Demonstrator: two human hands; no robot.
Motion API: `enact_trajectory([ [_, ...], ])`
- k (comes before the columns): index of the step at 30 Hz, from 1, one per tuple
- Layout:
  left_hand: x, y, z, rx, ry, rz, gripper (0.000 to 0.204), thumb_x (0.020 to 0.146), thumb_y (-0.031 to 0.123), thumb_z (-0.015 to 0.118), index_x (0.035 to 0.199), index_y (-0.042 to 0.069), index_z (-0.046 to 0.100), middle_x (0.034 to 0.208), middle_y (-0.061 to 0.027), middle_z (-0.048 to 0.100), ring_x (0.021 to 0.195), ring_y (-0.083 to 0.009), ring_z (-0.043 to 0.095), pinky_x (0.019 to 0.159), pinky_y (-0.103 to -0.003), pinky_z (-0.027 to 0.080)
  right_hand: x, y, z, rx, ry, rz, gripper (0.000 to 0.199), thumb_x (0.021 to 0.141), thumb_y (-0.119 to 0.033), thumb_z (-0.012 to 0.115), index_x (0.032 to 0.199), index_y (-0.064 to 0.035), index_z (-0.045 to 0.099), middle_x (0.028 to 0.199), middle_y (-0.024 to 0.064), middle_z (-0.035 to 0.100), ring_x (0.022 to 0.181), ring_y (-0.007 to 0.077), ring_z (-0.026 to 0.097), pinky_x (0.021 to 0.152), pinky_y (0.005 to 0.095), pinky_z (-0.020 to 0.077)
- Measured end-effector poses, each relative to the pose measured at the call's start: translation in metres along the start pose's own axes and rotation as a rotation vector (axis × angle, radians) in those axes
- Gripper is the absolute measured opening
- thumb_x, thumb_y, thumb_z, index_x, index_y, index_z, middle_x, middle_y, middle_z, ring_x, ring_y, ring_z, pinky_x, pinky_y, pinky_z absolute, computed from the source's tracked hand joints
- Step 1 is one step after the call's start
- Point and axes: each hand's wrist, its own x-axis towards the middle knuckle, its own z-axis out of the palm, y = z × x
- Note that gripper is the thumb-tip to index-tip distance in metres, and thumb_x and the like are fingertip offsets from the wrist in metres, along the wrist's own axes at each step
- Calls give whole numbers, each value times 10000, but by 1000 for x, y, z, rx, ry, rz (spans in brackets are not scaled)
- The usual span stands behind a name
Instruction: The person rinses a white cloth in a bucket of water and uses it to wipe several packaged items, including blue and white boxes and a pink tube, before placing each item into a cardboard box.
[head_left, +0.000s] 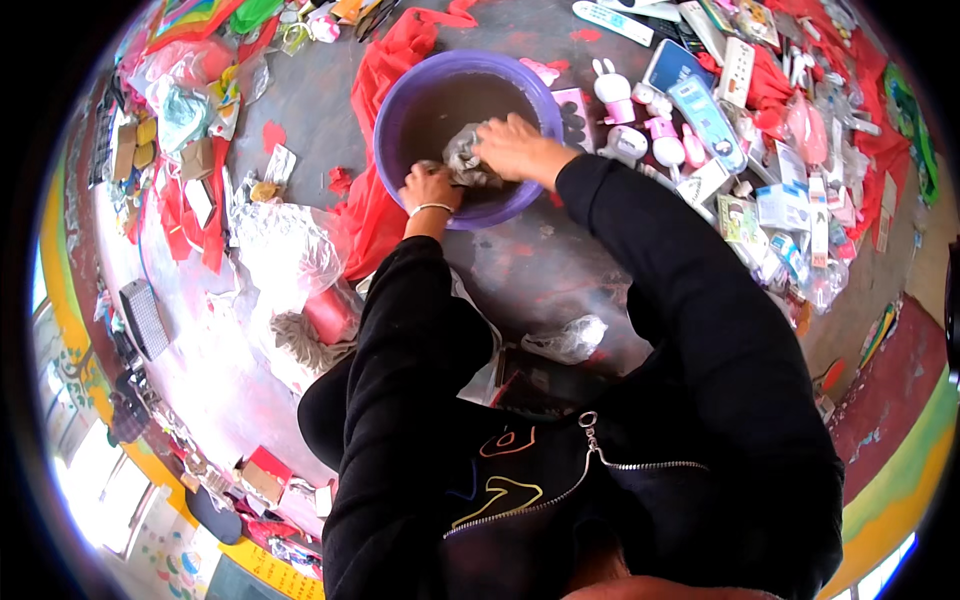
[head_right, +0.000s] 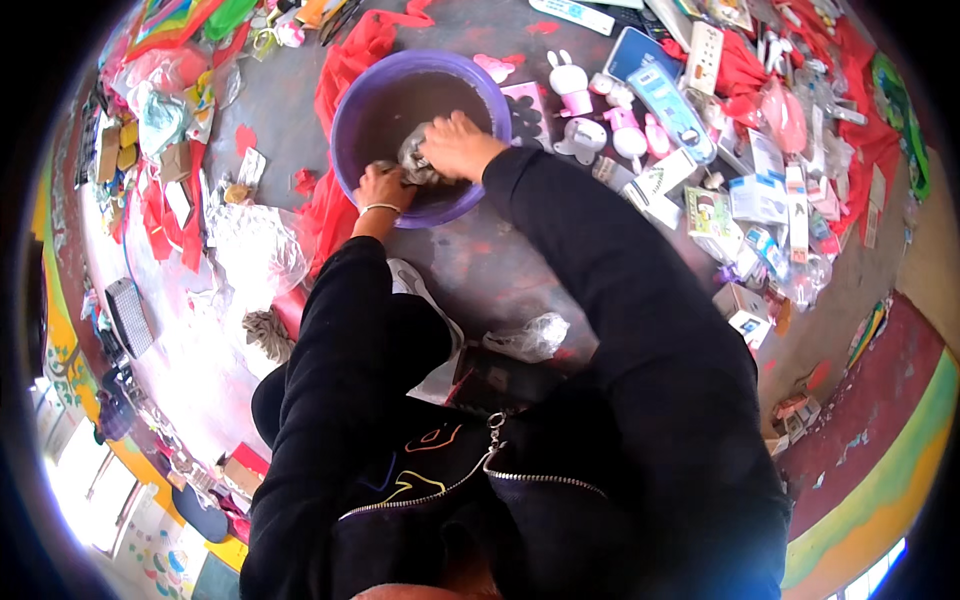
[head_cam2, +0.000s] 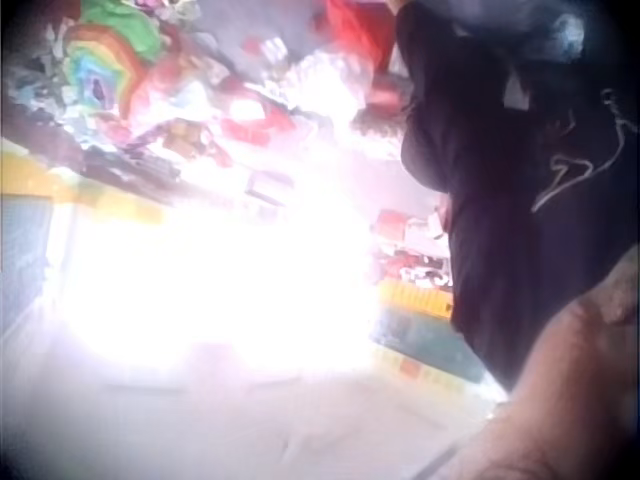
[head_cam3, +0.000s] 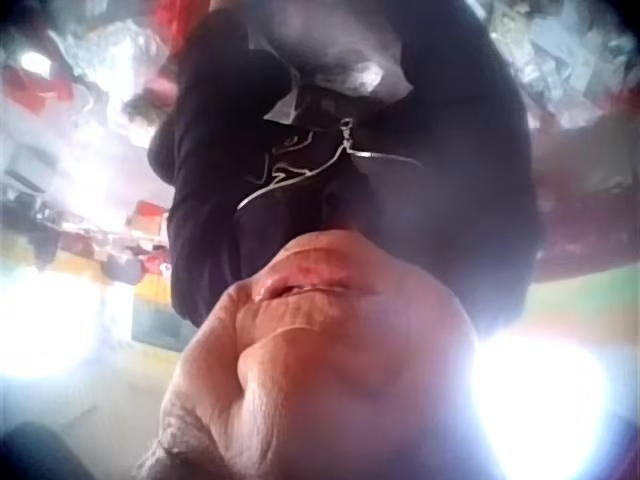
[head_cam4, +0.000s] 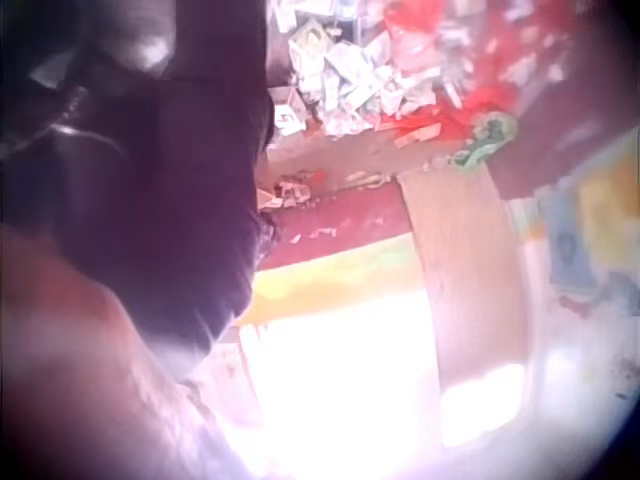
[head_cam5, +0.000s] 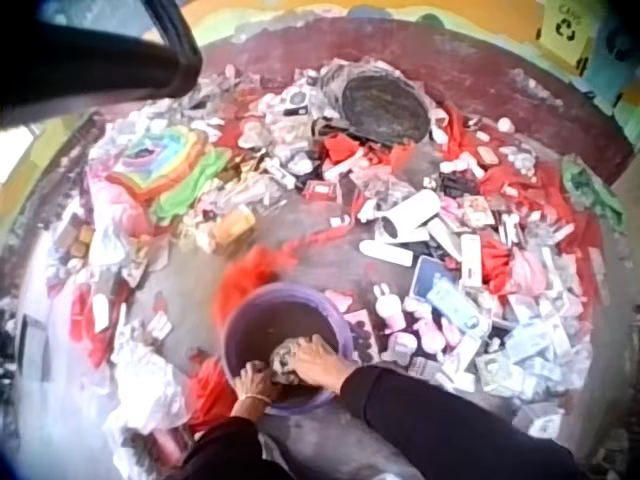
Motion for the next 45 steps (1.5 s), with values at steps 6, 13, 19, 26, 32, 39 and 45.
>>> enact_trajectory([
  [6, 27, 160, 65, -294, -44, 120, 224, 763, 223, 527, 895, 98, 656, 1013, -104, 562, 998, -258, 506, 762, -360, 468, -89, 97, 57, -392, -229, 171, 161, 759, -176, 508, 766, -144, 665, 731, 35, 641, 760, 192, 606, 786, 462, 318],
  [13, 19, 119, 39, -2245, -625, -181, 479, 802, 429, 512, 1090, 47, 533, 1039, -113, 568, 992, -278, 525, 794, -435, 451, -48, 130, 7, 1361, -70, 651, 167, 757, -82, 478, 861, -31, 598, 742, 58, 622, 618, 139, 602, 578, 272, 492],
  [19, 16, 143, 28, -2685, -164, -184, 274, 822, 239, 515, 980, 16, 541, 921, -120, 592, 787, -263, 596, 639, -415, 511, -56, 67, -45, 1142, -238, 333, 194, 782, -191, 505, 801, -22, 601, 679, 17, 569, 615, 85, 516, 528, 226, 411],
  [26, 1, 160, -2, -2017, 155, -268, 320, 720, 145, 588, 994, 19, 480, 815, -113, 552, 630, -187, 577, 494, -287, 480, -53, 122, 17, 894, 196, 936, 240, 724, -205, 482, 736, -18, 631, 704, 138, 612, 674, 281, 592, 583, 381, 453],
  [32, 40, 144, 111, -720, -125, -118, 499, 802, 226, 490, 1245, 43, 352, 1200, -237, 395, 1095, -419, 426, 884, -438, 403, -74, 100, 11, 268, 96, 640, 316, 769, -114, 424, 1042, -74, 578, 961, 195, 601, 928, 354, 569, 805, 431, 436],
  [39, 38, 155, 99, -562, -39, 189, 187, 753, 153, 550, 858, 14, 617, 789, -187, 618, 718, -337, 607, 671, -406, 490, -81, 89, 38, 307, -281, 423, 483, 727, -114, 503, 1208, -104, 474, 1280, 183, 397, 1143, 343, 422, 931, 413, 373],
  [45, 12, 160, 18, -2407, -421, -357, 291, 806, 251, 485, 1038, 83, 537, 981, -74, 584, 899, -237, 547, 711, -384, 422, -79, 118, 47, 1091, -84, 784, 661, 806, -610, 365, 1146, -66, 525, 1056, 197, 569, 949, 288, 565, 779, 386, 435],
])
